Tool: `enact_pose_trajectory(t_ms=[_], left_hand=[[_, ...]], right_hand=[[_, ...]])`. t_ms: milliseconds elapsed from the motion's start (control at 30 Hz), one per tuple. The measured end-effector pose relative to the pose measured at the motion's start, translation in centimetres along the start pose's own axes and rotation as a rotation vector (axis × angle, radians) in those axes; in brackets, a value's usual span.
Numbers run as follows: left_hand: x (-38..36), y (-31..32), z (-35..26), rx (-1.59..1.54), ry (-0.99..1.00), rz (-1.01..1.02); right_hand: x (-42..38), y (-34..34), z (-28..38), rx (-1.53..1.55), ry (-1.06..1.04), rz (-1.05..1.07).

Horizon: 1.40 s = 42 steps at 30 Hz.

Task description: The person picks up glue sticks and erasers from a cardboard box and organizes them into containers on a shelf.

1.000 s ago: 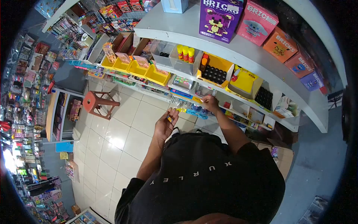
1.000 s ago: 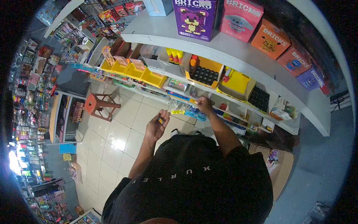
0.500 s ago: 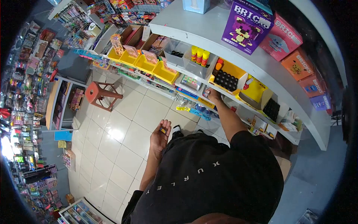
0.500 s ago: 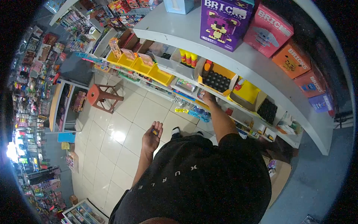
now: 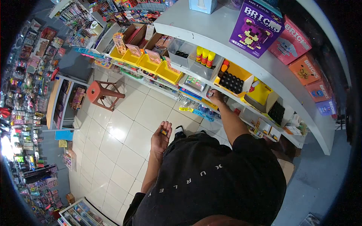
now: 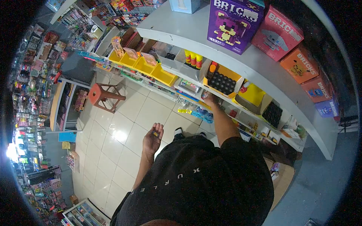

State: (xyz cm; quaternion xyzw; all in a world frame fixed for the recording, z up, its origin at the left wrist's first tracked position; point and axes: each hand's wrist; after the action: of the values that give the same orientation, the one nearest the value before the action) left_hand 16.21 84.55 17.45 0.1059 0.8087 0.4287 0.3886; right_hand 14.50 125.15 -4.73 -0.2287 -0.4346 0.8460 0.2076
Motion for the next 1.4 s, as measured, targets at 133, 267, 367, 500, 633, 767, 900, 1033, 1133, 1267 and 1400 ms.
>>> enact_pose_trajectory(t_ms=[133, 267, 367, 500, 633, 767, 900, 1033, 1133, 1267, 1400], left_hand=[[-0.1, 0.0, 0.0, 0.007, -0.01, 0.016], [-0.4, -0.5, 0.3, 0.014, -0.035, 0.028], [-0.8, 0.4, -0.1, 0.039, -0.063, 0.018], [0.6, 1.7, -0.7, -0.05, -0.091, 0.225], [2.5, 5.5, -0.7, -0.033, -0.159, 0.29], [4.7, 7.6, 0.5, 0.003, -0.27, 0.389], [6.6, 8.7, 2.8, 0.134, -0.383, 0.394], [7.6, 9.3, 6.2, 0.322, -0.526, 0.403], [8.7, 8.1, 9.5, 0.391, -0.604, 0.471], [8.2, 10.4, 11.7, 0.445, -0.754, 0.458], [7.3, 10.2, 14.8, 0.721, -0.754, 0.612]], right_hand=[[-0.8, -2.1, 1.7, 0.163, 0.11, 0.119], [-1.6, -2.8, 2.1, 0.12, 0.075, 0.077], [-2.0, -3.8, 2.7, 0.262, 0.06, 0.085], [-5.7, -4.1, 2.9, 0.364, -0.047, -0.074], [-11.3, -5.2, 4.8, 0.572, -0.011, 0.083], [-17.9, -6.6, 5.9, 0.721, 0.039, 0.129], [-21.7, -9.3, 7.8, 0.713, -0.066, 0.053], [-23.9, -12.7, 11.1, 0.796, -0.121, 0.089], [-24.9, -13.2, 12.4, 0.772, -0.169, 0.087], [-27.3, -14.3, 11.9, 0.678, -0.043, 0.01], [-30.1, -14.9, 10.1, 0.718, 0.026, -0.082]])
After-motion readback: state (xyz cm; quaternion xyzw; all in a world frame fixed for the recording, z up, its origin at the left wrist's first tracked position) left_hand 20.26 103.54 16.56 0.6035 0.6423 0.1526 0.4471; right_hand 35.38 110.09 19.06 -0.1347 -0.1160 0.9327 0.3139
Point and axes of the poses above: each hand's wrist, its own x-axis towards the middle knuckle, its own y-axis out of the palm, z = x × y, and after that the axes turned 3 degrees about z, right-handed
